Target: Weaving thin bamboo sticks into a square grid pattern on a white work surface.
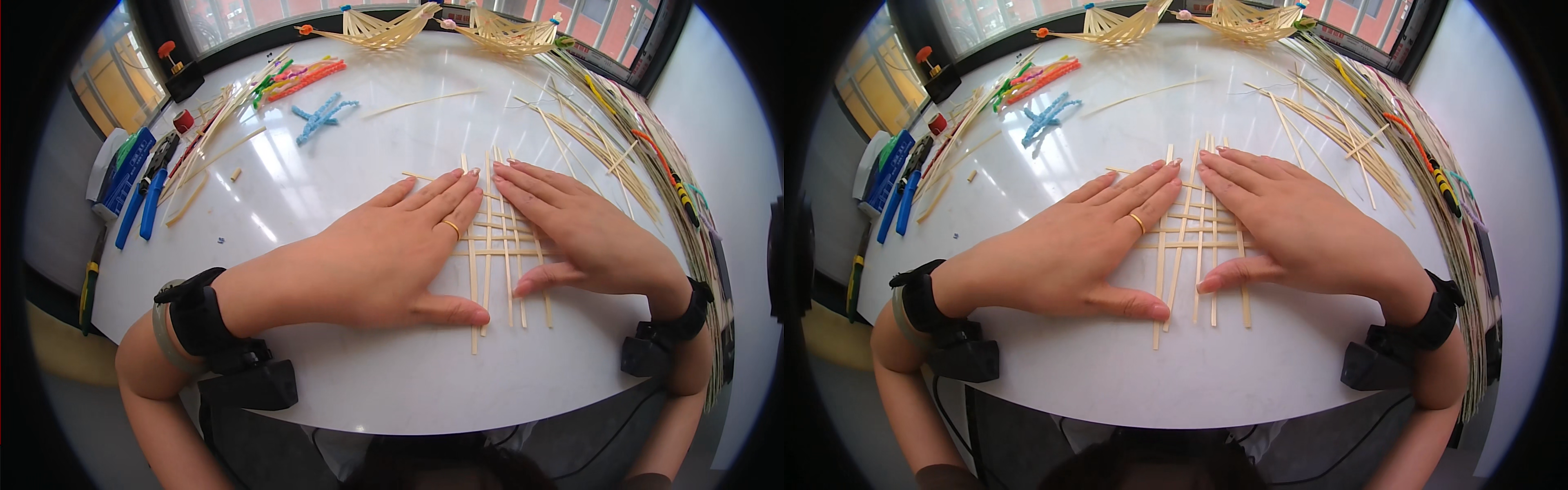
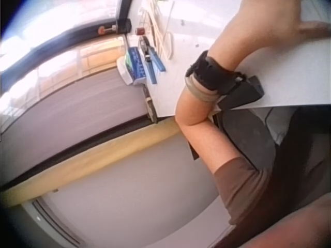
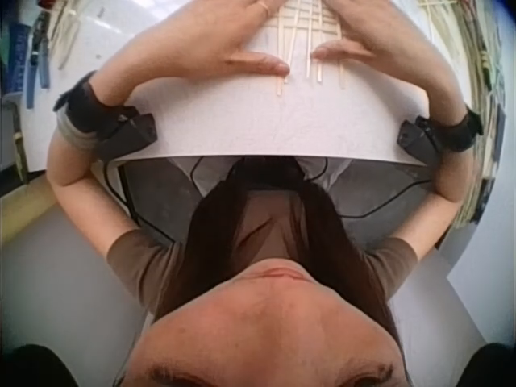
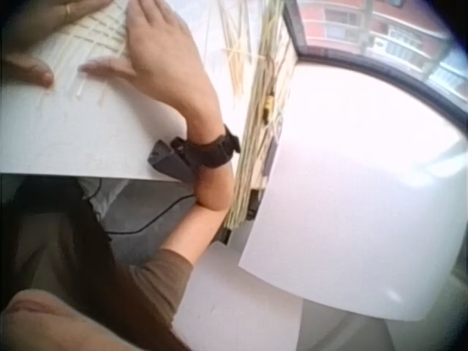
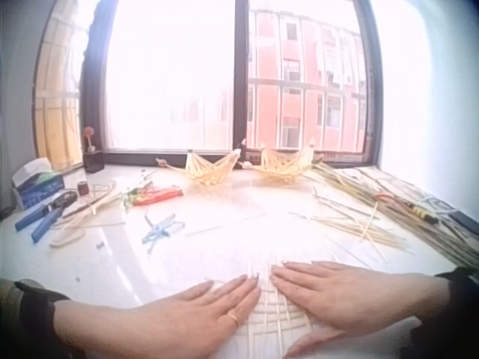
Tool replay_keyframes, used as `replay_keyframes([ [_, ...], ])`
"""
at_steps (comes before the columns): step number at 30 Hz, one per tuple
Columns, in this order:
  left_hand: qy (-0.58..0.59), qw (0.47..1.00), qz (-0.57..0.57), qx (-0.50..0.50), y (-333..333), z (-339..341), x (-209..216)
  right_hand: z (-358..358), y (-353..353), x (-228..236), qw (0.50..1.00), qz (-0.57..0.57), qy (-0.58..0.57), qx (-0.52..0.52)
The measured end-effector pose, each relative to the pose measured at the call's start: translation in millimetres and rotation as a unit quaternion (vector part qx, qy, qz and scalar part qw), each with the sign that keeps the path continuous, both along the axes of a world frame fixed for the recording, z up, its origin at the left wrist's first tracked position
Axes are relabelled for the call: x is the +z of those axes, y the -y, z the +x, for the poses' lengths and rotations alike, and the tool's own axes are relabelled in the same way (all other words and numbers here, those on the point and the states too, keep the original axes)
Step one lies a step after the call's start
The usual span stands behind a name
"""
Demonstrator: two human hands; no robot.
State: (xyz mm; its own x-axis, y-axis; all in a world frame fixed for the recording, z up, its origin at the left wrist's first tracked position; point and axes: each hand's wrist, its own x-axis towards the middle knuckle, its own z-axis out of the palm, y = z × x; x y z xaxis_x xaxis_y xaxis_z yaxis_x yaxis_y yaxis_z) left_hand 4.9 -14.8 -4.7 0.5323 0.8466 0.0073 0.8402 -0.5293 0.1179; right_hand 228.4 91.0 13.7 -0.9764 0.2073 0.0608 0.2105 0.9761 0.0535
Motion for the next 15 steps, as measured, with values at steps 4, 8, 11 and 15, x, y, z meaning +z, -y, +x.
replay_keyframes([
  [4, 0.022, 1.0, 0.009, 0.009, -2, 1, -3, 1, -2, 1, 0.998, -0.056, -0.004, -0.002],
  [8, 0.032, 0.999, 0.022, 0.031, -4, 2, -3, 1, 0, 1, 0.998, -0.061, -0.009, -0.003],
  [11, 0.113, 0.992, -0.025, 0.055, -7, -2, 4, 3, 0, -2, 0.997, -0.063, -0.041, 0.003],
  [15, 0.149, 0.986, 0.028, 0.071, -9, -6, 14, 11, -1, 19, 0.989, -0.1, -0.091, -0.065],
])
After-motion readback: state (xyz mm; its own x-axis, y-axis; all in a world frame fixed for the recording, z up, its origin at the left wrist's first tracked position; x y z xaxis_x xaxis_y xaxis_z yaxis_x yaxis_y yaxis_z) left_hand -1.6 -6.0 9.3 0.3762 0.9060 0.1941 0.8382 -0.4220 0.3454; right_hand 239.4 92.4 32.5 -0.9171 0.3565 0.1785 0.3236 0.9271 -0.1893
